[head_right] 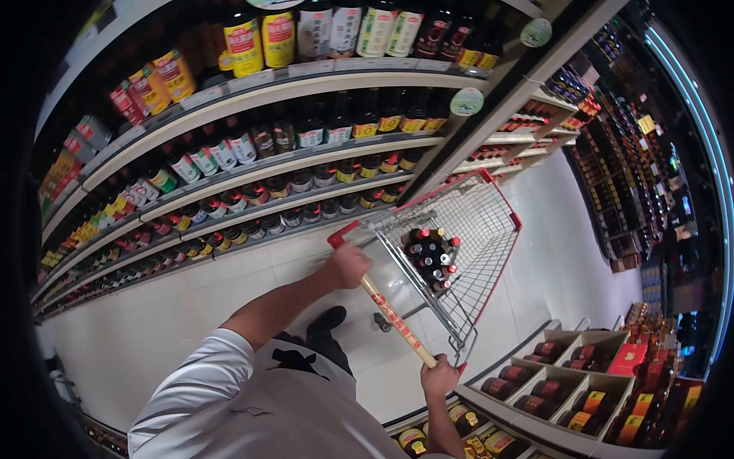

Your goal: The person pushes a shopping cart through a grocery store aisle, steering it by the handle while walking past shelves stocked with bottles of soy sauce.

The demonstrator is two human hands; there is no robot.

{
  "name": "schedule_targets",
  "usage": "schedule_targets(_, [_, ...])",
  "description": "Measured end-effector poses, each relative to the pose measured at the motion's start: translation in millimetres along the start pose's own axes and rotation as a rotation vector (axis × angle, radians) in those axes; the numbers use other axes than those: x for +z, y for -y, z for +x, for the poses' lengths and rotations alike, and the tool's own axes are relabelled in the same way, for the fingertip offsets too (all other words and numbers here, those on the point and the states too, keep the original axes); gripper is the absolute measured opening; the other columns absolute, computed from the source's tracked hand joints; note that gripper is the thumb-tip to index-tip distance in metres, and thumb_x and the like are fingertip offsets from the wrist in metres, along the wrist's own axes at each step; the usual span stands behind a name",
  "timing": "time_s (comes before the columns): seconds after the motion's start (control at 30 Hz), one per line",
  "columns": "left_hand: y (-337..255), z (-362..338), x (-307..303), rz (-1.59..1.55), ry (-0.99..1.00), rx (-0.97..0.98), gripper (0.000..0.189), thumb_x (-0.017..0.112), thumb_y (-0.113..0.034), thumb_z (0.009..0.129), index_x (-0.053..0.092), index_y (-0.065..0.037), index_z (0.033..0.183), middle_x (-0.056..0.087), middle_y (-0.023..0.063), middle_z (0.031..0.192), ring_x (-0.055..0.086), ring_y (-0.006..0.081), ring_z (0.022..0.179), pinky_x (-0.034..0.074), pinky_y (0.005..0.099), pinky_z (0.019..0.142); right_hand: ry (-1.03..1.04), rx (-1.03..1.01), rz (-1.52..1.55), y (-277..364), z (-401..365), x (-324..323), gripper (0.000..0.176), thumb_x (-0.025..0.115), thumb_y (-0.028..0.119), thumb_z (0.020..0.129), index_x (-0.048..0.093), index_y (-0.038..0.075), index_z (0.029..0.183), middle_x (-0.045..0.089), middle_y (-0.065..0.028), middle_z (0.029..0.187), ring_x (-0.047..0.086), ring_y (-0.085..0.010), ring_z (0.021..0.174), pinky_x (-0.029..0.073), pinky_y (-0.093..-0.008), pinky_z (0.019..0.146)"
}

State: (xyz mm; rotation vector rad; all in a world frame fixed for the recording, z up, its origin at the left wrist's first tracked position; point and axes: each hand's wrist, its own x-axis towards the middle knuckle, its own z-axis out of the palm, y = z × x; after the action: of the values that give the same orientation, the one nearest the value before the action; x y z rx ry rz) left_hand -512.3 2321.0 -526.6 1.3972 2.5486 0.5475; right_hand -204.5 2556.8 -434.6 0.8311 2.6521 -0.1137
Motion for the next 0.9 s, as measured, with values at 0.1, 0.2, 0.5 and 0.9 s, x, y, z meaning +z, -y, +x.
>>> schedule_targets(0.1, [-13, -16, -5, -0.008, 0.055, -0.022, 0.006, 0.065, -0.016, 0.067, 0.061, -0.015, 0.072, 0.064, 0.0007, 0.067, 0.063, 0.0216, 0.072, 0.042, 0.0369, 0.075, -0.047, -0.006, -0.021, -4, -12, 1, 0.016, 0.075, 0.019, 0.071, 0.065, 0.011, 0.08, 0.067, -0.0132, 0.065, 0.066, -0.0347, 0.061, 0.052, -0.0449, 0.062])
schedule_targets(0.2, [-30, -31, -13, -0.004, 0.083, -0.049, 0.005, 0.066, -0.017, 0.07, 0.062, -0.015, 0.073, 0.065, 0.0012, 0.068, 0.065, 0.0214, 0.074, 0.04, 0.0367, 0.075, -0.07, -0.013, -0.05, -12, -23, 2, 0.015, 0.074, 0.019, 0.07, 0.065, 0.01, 0.078, 0.067, -0.0138, 0.066, 0.066, -0.0355, 0.062, 0.052, -0.0454, 0.061])
schedule_targets(0.5, [-91, -76, -33, -0.011, 0.186, -0.138, 0.002, 0.064, -0.016, 0.076, 0.066, -0.015, 0.076, 0.069, 0.002, 0.074, 0.067, 0.0203, 0.08, 0.042, 0.0344, 0.081, -0.113, -0.062, -0.147, -51, -57, 11, 0.013, 0.072, 0.019, 0.068, 0.064, 0.012, 0.076, 0.067, -0.0135, 0.066, 0.066, -0.0363, 0.063, 0.052, -0.0476, 0.061])
schedule_targets(0.9, [-147, -127, -19, 0.044, 0.01, -0.191, 0.003, 0.062, -0.018, 0.074, 0.06, -0.015, 0.075, 0.063, 0.0002, 0.065, 0.063, 0.0207, 0.07, 0.042, 0.0344, 0.074, -0.107, -0.17, -0.171, -95, -79, 9, 0.014, 0.072, 0.017, 0.065, 0.061, 0.013, 0.072, 0.063, -0.0123, 0.06, 0.065, -0.036, 0.059, 0.051, -0.0478, 0.059])
